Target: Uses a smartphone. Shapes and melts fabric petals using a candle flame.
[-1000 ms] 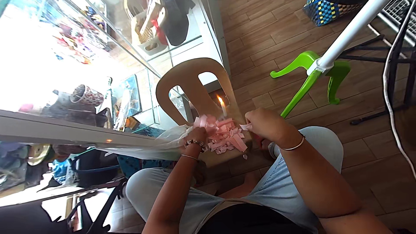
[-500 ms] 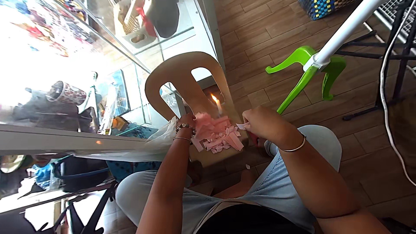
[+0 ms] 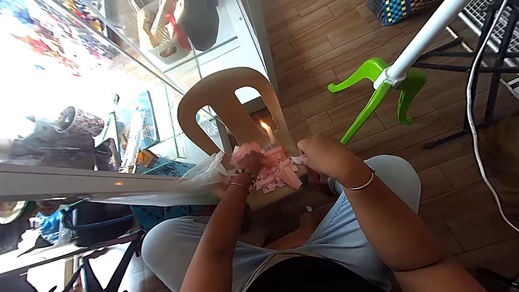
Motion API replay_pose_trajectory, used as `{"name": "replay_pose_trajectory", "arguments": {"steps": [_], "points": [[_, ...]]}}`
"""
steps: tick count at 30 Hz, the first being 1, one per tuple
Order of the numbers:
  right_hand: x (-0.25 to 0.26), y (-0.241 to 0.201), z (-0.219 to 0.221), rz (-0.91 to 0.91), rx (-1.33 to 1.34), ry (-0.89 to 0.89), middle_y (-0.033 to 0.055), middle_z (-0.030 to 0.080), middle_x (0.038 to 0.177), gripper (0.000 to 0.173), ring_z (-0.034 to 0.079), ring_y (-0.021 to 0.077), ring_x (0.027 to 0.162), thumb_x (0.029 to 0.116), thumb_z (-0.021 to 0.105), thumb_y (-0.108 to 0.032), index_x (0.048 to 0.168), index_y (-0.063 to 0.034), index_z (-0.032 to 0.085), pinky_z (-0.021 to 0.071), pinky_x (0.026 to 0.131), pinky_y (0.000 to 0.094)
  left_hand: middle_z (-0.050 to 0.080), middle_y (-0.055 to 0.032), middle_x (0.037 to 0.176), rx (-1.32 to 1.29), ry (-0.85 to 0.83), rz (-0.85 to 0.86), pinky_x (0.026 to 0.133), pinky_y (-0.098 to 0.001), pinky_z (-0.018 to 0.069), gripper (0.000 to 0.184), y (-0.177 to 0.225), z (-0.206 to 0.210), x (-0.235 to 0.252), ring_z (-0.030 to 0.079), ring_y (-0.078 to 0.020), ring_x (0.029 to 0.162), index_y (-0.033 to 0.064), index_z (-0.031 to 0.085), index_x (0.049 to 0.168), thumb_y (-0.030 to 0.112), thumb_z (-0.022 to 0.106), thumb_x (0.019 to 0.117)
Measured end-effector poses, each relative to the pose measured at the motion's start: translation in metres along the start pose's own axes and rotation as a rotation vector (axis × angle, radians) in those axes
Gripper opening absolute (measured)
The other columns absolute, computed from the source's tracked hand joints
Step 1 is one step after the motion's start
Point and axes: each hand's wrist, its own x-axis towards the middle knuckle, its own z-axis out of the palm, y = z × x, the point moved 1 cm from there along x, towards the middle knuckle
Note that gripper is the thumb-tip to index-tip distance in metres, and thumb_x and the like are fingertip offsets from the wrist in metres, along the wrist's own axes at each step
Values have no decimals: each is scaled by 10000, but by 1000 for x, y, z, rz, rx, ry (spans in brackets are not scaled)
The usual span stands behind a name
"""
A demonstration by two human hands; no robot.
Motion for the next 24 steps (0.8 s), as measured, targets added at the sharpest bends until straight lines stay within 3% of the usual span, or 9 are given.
{"name": "replay_pose_trajectory", "arguments": {"steps": [7, 10, 12, 15, 17, 19, 21, 24], "points": [[-2, 2, 2, -15, 4, 4, 171, 681, 835, 117, 683, 362, 760, 901, 777, -130, 941, -55, 697, 540, 602, 545, 625, -256, 1258, -128, 49, -60, 952, -629, 507, 221, 4, 0, -16, 634, -444, 1133, 8, 677, 1205, 89, 596, 1015], [-3, 0, 0, -24, 9, 2, 176, 681, 842, 106, 683, 366, 767, 902, 773, -117, 944, -52, 700, 539, 609, 551, 669, -226, 1217, -141, -109, 14, 988, -611, 490, 272, 8, -3, -28, 648, -406, 1132, 17, 666, 1265, 125, 596, 1025], [-5, -1, 0, -25, 11, 3, 173, 675, 828, 110, 679, 361, 750, 906, 772, -125, 940, -56, 693, 537, 604, 542, 702, -185, 1168, -182, -188, 52, 951, -604, 510, 352, 10, 0, -35, 680, -367, 1061, 42, 638, 1325, 213, 645, 1018], [-5, -1, 0, -24, 17, 10, 172, 672, 817, 115, 676, 358, 728, 904, 773, -126, 930, -55, 687, 535, 582, 538, 705, -174, 1135, -178, -39, 67, 901, -631, 525, 308, 22, -4, -43, 680, -373, 1044, 49, 684, 1226, 261, 662, 1004], [8, -2, -5, -5, -33, -88, 174, 680, 904, 133, 685, 360, 842, 958, 719, -168, 997, -45, 686, 544, 677, 553, 639, -223, 1271, -150, 76, 108, 961, -654, 490, 369, 33, -11, -39, 609, -442, 1178, 34, 666, 1262, 241, 720, 960], [19, -2, -10, 18, -77, -186, 177, 676, 979, 171, 675, 366, 940, 998, 664, -194, 1064, -36, 675, 540, 767, 572, 530, -238, 1452, -133, 68, 141, 1063, -647, 421, 574, 39, -11, -23, 504, -469, 1325, 39, 587, 1399, 275, 778, 912], [20, 1, -11, 23, -78, -177, 176, 680, 986, 172, 674, 367, 946, 998, 664, -192, 1065, -34, 680, 536, 775, 577, 442, -204, 1552, -114, 25, 153, 1112, -640, 375, 735, 42, -6, -9, 420, -449, 1415, 81, 493, 1503, 340, 803, 889], [19, 4, -10, 24, -83, -165, 170, 678, 958, 174, 675, 359, 929, 992, 679, -205, 1044, -39, 678, 538, 771, 567, 417, -179, 1576, -112, -25, 120, 1107, -637, 377, 779, 49, -5, 2, 412, -432, 1424, 122, 443, 1546, 405, 780, 904]]}}
